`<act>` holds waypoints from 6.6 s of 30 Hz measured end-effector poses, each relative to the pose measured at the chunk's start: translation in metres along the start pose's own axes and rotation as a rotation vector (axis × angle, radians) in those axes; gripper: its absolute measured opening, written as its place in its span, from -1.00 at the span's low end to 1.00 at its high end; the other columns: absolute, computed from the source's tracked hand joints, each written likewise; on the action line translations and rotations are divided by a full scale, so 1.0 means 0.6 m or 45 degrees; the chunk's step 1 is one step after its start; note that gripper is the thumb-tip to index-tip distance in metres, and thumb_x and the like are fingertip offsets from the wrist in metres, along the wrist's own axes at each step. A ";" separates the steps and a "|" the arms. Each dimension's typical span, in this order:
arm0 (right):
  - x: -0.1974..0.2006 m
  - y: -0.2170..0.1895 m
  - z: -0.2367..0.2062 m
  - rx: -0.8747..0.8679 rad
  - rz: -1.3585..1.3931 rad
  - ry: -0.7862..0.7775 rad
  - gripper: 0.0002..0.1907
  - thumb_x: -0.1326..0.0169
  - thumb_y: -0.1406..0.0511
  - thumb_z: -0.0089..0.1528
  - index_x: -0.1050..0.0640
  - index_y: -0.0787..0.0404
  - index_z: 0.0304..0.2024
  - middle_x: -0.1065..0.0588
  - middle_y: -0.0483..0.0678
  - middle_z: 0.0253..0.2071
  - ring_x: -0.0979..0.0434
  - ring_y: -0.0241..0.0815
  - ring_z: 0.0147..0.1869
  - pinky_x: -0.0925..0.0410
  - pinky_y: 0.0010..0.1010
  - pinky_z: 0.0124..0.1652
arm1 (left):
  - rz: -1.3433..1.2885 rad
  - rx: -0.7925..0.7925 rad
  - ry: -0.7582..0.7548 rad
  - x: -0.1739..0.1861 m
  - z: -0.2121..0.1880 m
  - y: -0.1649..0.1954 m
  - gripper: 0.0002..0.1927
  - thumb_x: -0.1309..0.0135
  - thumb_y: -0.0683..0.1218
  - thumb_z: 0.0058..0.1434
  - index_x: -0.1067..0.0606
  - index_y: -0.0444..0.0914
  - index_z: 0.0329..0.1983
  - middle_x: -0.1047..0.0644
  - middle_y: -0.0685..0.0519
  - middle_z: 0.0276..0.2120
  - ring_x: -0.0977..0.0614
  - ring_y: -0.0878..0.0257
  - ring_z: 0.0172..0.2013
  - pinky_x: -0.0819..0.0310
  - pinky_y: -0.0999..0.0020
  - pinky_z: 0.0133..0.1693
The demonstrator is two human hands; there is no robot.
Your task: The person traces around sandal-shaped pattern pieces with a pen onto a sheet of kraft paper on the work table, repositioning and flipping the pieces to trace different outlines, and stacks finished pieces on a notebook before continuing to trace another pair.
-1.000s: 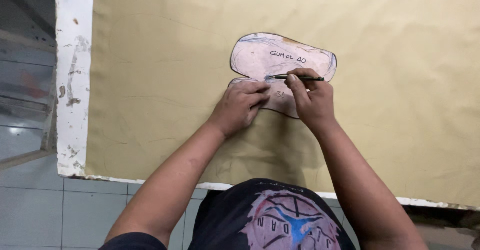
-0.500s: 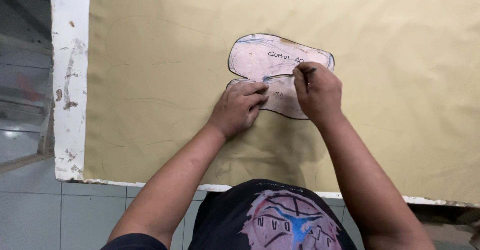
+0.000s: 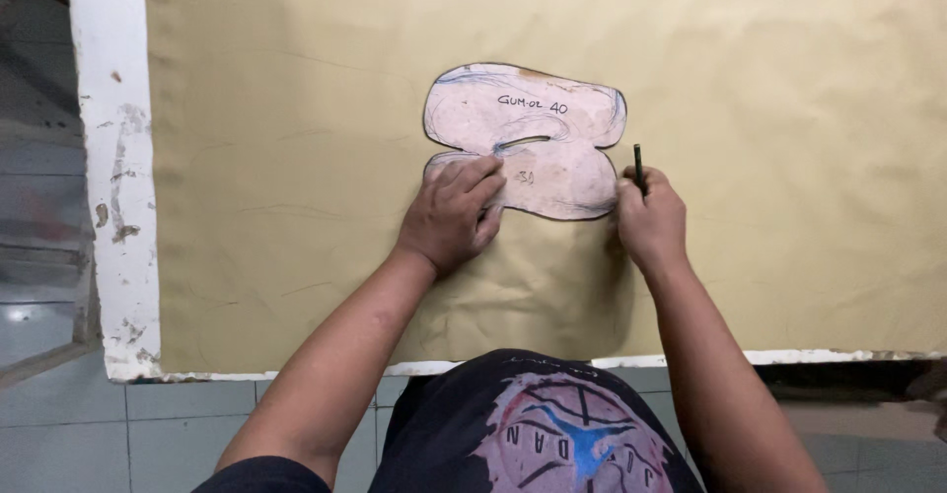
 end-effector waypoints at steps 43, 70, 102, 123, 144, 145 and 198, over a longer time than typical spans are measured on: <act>0.312 0.461 0.102 -0.177 0.580 -0.206 -0.67 -0.21 0.36 0.27 -0.56 0.37 0.06 -0.58 -0.06 -0.36 -0.55 -0.35 -0.40 -0.41 -0.52 -0.37 | 0.028 0.597 0.086 -0.278 0.092 0.307 -0.49 -0.29 0.11 0.07 -0.59 0.03 0.13 -0.26 0.01 0.41 -0.08 0.02 0.49 0.44 -0.25 0.41; 0.327 0.459 0.114 -0.130 0.447 -0.217 -0.79 -0.21 0.35 0.28 -0.52 0.32 -0.10 -0.56 -0.10 -0.39 -0.54 -0.38 -0.42 -0.36 -0.52 -0.44 | 0.034 0.566 0.056 -0.282 0.105 0.317 -0.55 -0.25 0.11 0.15 -0.59 0.04 0.14 -0.25 0.03 0.42 -0.07 0.02 0.49 0.44 -0.29 0.41; 0.197 0.082 0.102 0.796 -0.050 -1.016 -0.77 -0.07 0.18 0.30 -0.58 0.20 -0.21 -0.60 0.08 -0.35 -0.62 0.09 -0.24 -0.44 -0.17 -0.20 | 0.222 0.286 -0.358 -0.414 0.165 0.468 -0.29 -0.02 0.15 0.30 -0.26 -0.40 0.36 -0.14 -0.34 0.39 -0.10 -0.30 0.39 0.11 -0.21 0.36; 0.189 0.037 0.211 1.053 -0.254 -0.674 -0.87 -0.16 0.26 0.32 -0.61 0.20 -0.23 -0.57 0.10 -0.37 -0.57 0.15 -0.27 -0.40 -0.11 -0.28 | 0.306 0.211 -0.205 -0.372 0.206 0.464 -0.29 -0.18 0.12 0.13 -0.31 -0.17 0.33 -0.18 -0.30 0.30 -0.28 -0.31 0.25 -0.16 -0.24 0.21; 0.443 0.343 0.316 0.507 -0.020 -0.166 -0.85 -0.18 0.30 0.42 -0.61 0.23 -0.02 -0.63 -0.02 -0.19 -0.66 -0.21 -0.13 -0.46 -0.43 -0.12 | 0.272 0.155 -0.225 -0.384 0.238 0.470 -0.29 -0.22 0.10 0.06 -0.42 -0.20 0.29 -0.21 -0.34 0.30 -0.31 -0.28 0.23 -0.26 -0.29 0.20; 0.444 0.351 0.302 0.557 -0.083 -0.127 -0.86 -0.20 0.31 0.41 -0.62 0.25 -0.04 -0.63 0.00 -0.20 -0.65 -0.17 -0.15 -0.46 -0.40 -0.15 | 0.272 0.154 -0.236 -0.386 0.237 0.469 -0.30 -0.22 0.10 0.07 -0.42 -0.20 0.29 -0.22 -0.34 0.30 -0.31 -0.28 0.23 -0.26 -0.29 0.20; 0.288 0.272 0.198 0.462 0.440 -0.250 -0.83 -0.08 0.32 0.41 -0.54 0.36 -0.08 -0.61 -0.01 -0.30 -0.62 -0.29 -0.21 -0.45 -0.46 -0.16 | -0.253 0.123 0.004 -0.367 0.245 0.363 -0.74 -0.13 -0.09 0.26 -0.64 -0.15 0.01 -0.59 0.12 0.11 -0.57 0.16 0.14 -0.38 0.17 0.16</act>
Point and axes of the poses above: each hand's wrist, its own z-axis towards the middle knuckle, its own x-axis out of the back of the hand, y = z × x, the point moved 4 cm from there along z, towards the middle knuckle
